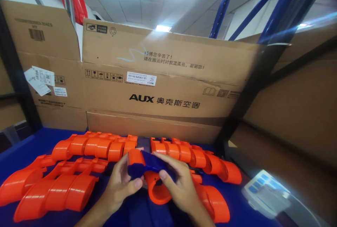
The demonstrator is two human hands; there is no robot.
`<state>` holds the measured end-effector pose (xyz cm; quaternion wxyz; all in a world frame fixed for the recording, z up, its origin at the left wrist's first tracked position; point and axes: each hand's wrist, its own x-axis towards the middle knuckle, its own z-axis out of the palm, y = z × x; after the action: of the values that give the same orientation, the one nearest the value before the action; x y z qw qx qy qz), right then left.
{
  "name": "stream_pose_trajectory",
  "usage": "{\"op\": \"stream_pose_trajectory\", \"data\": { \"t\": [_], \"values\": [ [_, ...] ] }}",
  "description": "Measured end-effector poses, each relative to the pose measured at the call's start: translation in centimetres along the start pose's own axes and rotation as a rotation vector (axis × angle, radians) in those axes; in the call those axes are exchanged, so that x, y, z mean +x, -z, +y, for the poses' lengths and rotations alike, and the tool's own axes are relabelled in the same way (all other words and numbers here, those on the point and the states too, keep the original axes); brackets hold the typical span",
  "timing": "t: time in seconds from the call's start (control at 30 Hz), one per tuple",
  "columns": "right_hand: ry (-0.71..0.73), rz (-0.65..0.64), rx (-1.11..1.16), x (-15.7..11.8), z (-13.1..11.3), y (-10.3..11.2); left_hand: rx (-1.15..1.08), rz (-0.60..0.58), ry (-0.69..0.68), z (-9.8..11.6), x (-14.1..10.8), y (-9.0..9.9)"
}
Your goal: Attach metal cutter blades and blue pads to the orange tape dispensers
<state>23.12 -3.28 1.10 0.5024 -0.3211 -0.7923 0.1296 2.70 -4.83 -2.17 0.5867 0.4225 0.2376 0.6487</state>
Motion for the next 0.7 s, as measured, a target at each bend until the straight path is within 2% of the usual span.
{"op": "stream_pose_trajectory", "data": {
  "t": [0.17, 0.33, 0.47, 0.7],
  "values": [
    [0.082, -0.026, -0.009, 0.0, 0.0, 0.4, -0.130, 0.172, 0.081, -0.2, 1.5, 0.8],
    [0.243, -0.062, -0.286, 0.1, 0.0, 0.4, -0.196, 0.271, 0.173, -0.1, 2.5, 1.3],
    [0.271, -0.012, -0.375, 0.0, 0.3, -0.1, -0.194, 0.211, 0.219, 0.0, 2.3, 1.1],
    [0.145, 0.272, -0.318, 0.0, 0.8, -0.4, -0.070, 0.060, 0.111, 0.0, 1.7, 0.8]
  ]
}}
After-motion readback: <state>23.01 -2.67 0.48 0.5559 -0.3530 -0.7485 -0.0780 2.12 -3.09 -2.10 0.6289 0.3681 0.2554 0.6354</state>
